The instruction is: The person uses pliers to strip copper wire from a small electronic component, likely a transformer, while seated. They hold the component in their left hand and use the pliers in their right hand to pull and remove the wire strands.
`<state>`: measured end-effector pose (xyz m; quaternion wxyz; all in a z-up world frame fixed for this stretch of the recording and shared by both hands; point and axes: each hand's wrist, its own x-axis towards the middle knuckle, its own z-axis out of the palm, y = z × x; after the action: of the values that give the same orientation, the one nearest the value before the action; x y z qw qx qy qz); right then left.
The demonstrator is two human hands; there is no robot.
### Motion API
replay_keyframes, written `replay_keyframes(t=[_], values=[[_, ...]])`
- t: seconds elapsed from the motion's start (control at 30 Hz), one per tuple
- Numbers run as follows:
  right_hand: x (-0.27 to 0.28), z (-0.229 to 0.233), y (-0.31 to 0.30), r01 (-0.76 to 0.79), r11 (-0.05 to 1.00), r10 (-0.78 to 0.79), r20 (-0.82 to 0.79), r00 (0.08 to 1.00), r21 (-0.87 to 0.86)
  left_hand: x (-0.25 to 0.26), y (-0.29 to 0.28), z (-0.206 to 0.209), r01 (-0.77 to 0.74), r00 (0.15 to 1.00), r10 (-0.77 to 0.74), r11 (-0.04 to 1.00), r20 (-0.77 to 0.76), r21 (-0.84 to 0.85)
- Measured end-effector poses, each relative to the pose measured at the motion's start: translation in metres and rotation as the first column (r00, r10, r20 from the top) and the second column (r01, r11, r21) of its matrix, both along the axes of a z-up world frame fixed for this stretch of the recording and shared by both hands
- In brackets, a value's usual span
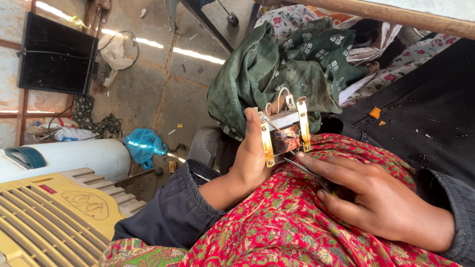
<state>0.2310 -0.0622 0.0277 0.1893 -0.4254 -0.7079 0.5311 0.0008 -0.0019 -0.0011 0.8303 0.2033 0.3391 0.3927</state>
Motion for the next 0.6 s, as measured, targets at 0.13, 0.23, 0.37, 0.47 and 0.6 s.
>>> replay_keyframes(t=[0.13,0.23,0.37,0.47,0.6], values=[[-0.007,0.001,0.002,-0.100,0.993,0.105,0.079,0.991,-0.067,0.003,0.007,-0.006,-0.021,1.000,0.020,0.999,-0.001,-0.039],[-0.006,0.000,0.000,-0.100,0.992,0.108,0.094,0.990,-0.081,-0.003,0.014,0.003,-0.003,0.996,-0.002,0.998,0.093,0.057],[-0.001,-0.003,0.000,-0.079,0.997,0.078,0.030,0.996,0.006,-0.013,0.019,0.019,0.022,0.994,-0.018,0.999,0.105,-0.030],[0.001,-0.005,-0.001,-0.048,0.997,0.052,-0.046,0.998,0.068,-0.013,0.018,0.019,0.035,0.983,-0.019,0.995,0.183,-0.089],[0.003,-0.012,-0.005,0.038,0.999,-0.038,-0.026,0.999,-0.021,-0.012,0.016,0.013,0.075,0.963,-0.050,0.993,0.264,-0.087]])
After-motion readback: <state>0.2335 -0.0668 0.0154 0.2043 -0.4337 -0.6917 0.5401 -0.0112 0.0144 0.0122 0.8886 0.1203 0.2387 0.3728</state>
